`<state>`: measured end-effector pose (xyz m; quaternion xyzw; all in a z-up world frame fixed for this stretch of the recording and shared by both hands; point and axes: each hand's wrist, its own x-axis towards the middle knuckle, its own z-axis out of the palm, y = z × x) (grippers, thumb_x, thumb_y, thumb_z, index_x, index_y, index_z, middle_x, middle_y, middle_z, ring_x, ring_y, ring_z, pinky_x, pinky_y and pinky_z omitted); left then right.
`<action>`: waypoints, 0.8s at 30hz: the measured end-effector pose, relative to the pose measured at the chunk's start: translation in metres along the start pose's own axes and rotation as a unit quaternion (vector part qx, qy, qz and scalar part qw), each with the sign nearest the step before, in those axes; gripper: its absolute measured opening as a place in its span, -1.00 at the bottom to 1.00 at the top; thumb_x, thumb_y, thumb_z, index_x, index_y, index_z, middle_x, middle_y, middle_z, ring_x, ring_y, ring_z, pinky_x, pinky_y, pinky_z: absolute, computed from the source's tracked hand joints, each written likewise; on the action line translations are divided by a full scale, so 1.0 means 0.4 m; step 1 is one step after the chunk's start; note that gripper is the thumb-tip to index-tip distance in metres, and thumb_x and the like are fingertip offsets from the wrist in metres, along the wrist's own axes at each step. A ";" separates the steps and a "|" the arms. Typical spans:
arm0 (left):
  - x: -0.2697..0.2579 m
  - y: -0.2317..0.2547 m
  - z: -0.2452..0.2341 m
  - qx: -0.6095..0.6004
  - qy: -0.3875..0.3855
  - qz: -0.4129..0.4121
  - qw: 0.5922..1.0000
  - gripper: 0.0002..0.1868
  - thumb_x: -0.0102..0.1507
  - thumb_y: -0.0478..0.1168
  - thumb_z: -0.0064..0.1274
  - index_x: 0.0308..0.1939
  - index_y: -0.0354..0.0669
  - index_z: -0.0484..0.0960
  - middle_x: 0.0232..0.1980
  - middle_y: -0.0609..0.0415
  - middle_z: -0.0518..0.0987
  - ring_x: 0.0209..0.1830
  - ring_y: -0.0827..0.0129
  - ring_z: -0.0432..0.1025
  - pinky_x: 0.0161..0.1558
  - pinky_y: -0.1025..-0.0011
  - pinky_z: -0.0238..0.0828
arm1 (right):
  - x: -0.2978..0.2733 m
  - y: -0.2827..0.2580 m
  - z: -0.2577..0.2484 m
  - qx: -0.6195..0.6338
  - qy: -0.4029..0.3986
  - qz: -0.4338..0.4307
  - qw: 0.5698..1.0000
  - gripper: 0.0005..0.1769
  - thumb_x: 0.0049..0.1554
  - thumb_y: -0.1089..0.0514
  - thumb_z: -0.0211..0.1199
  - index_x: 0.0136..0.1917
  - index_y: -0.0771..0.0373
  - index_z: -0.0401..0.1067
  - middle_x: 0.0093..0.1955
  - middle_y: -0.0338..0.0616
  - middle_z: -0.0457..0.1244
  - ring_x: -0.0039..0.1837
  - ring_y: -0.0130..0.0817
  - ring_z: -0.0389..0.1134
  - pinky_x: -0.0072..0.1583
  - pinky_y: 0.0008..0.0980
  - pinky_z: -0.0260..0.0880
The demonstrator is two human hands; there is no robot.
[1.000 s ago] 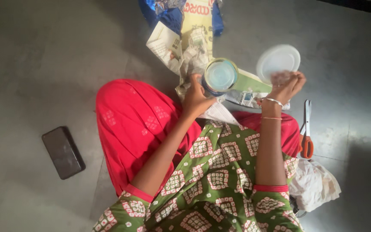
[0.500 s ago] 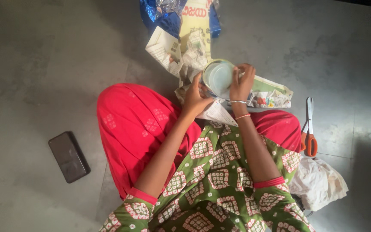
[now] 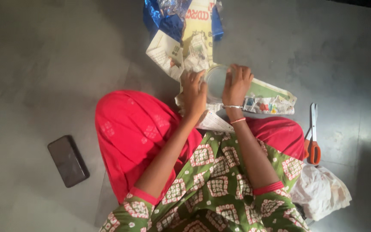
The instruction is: The person wraps a cylindrical tin can with newspaper and then with a shiny blue foil sheet. They fold the paper around the can, tuck the ends, and smooth the surface to create a wrapped package.
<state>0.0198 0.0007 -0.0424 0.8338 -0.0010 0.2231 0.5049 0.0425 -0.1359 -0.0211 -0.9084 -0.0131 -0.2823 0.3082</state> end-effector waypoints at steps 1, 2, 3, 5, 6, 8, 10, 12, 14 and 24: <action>0.020 0.010 0.012 0.006 -0.001 0.008 1.000 -0.67 0.34 -0.27 -0.09 0.16 -0.22 0.57 -0.03 -0.10 0.53 -0.02 0.08 0.44 0.08 0.19 0.39 | 0.003 -0.005 0.002 -0.005 -0.002 0.001 1.000 -0.81 0.27 0.24 0.20 0.16 0.26 0.44 0.13 0.07 0.23 0.15 0.08 0.19 0.20 0.00 0.18; 0.048 0.024 0.038 0.012 -0.001 0.016 1.000 -0.71 0.37 -0.22 -0.08 0.13 -0.24 0.56 -0.02 -0.09 0.55 0.01 0.05 0.44 0.09 0.16 0.37 | 0.008 -0.007 0.001 -0.006 -0.009 0.005 1.000 -0.82 0.27 0.24 0.21 0.15 0.27 0.44 0.12 0.07 0.23 0.14 0.09 0.19 0.19 0.00 0.19; 0.068 0.037 0.059 0.017 -0.002 0.025 1.000 -0.72 0.39 -0.18 -0.07 0.10 -0.25 0.54 -0.01 -0.09 0.56 0.03 0.02 0.45 0.10 0.13 0.36 | 0.012 -0.007 0.000 -0.006 -0.015 0.008 1.000 -0.83 0.26 0.24 0.21 0.13 0.28 0.45 0.10 0.08 0.24 0.13 0.10 0.19 0.19 0.01 0.19; 0.083 0.059 0.085 0.046 -0.031 0.003 0.998 -0.78 0.43 -0.16 -0.10 0.01 -0.23 0.52 -0.04 -0.08 0.56 0.00 -0.01 0.45 0.04 0.11 0.36 | 0.024 -0.005 0.003 -0.003 -0.020 0.013 1.000 -0.86 0.26 0.24 0.23 0.09 0.29 0.44 0.07 0.08 0.24 0.11 0.11 0.19 0.17 0.02 0.19; 0.090 0.064 0.092 0.060 -0.046 -0.009 0.997 -0.79 0.44 -0.15 -0.11 -0.04 -0.22 0.52 -0.05 -0.08 0.55 -0.02 -0.03 0.44 0.01 0.10 0.36 | 0.029 -0.002 0.005 0.001 -0.020 0.015 1.000 -0.87 0.26 0.23 0.24 0.07 0.30 0.43 0.06 0.09 0.23 0.11 0.12 0.19 0.16 0.02 0.19; 0.092 0.067 0.099 0.019 -0.038 -0.031 0.999 -0.80 0.45 -0.15 -0.14 -0.07 -0.19 0.50 -0.07 -0.06 0.54 -0.02 -0.02 0.45 -0.01 0.12 0.37 | 0.032 0.010 0.010 0.008 -0.022 0.024 0.999 -0.89 0.27 0.23 0.24 0.04 0.31 0.42 0.04 0.10 0.22 0.10 0.12 0.19 0.15 0.03 0.18; 0.091 0.062 0.092 0.002 -0.037 -0.045 0.998 -0.81 0.45 -0.15 -0.15 -0.08 -0.18 0.49 -0.09 -0.05 0.53 -0.02 -0.01 0.45 -0.02 0.12 0.37 | 0.029 0.019 0.026 0.018 -0.026 0.036 0.999 -0.89 0.28 0.23 0.22 0.03 0.32 0.40 0.04 0.10 0.21 0.09 0.12 0.18 0.14 0.03 0.18; 0.099 0.058 0.090 0.001 -0.039 -0.050 0.998 -0.82 0.44 -0.15 -0.14 -0.09 -0.17 0.49 -0.11 -0.04 0.52 -0.03 -0.01 0.44 -0.03 0.12 0.36 | 0.033 0.035 0.043 0.039 -0.033 0.052 0.997 -0.89 0.30 0.22 0.19 0.01 0.32 0.37 0.03 0.09 0.20 0.08 0.10 0.18 0.13 0.02 0.18; 0.095 0.054 0.093 -0.003 -0.046 -0.069 0.997 -0.80 0.45 -0.13 -0.14 -0.10 -0.18 0.49 -0.11 -0.05 0.52 -0.04 0.00 0.45 -0.03 0.12 0.36 | 0.023 0.061 0.053 0.050 -0.044 0.060 0.996 -0.87 0.32 0.20 0.16 0.01 0.32 0.34 0.02 0.08 0.20 0.07 0.10 0.18 0.13 0.02 0.18; 0.164 0.007 0.102 0.097 -0.169 -0.038 0.980 -0.63 0.42 -0.01 -0.13 -0.19 -0.17 0.68 -0.04 -0.13 0.50 -0.01 -0.02 0.45 -0.04 0.07 0.40 | 0.044 0.191 0.117 0.213 -0.167 0.193 0.943 -0.72 0.34 0.09 0.15 -0.08 0.30 0.18 -0.22 -0.10 0.06 -0.16 -0.31 0.05 -0.06 -0.33 0.19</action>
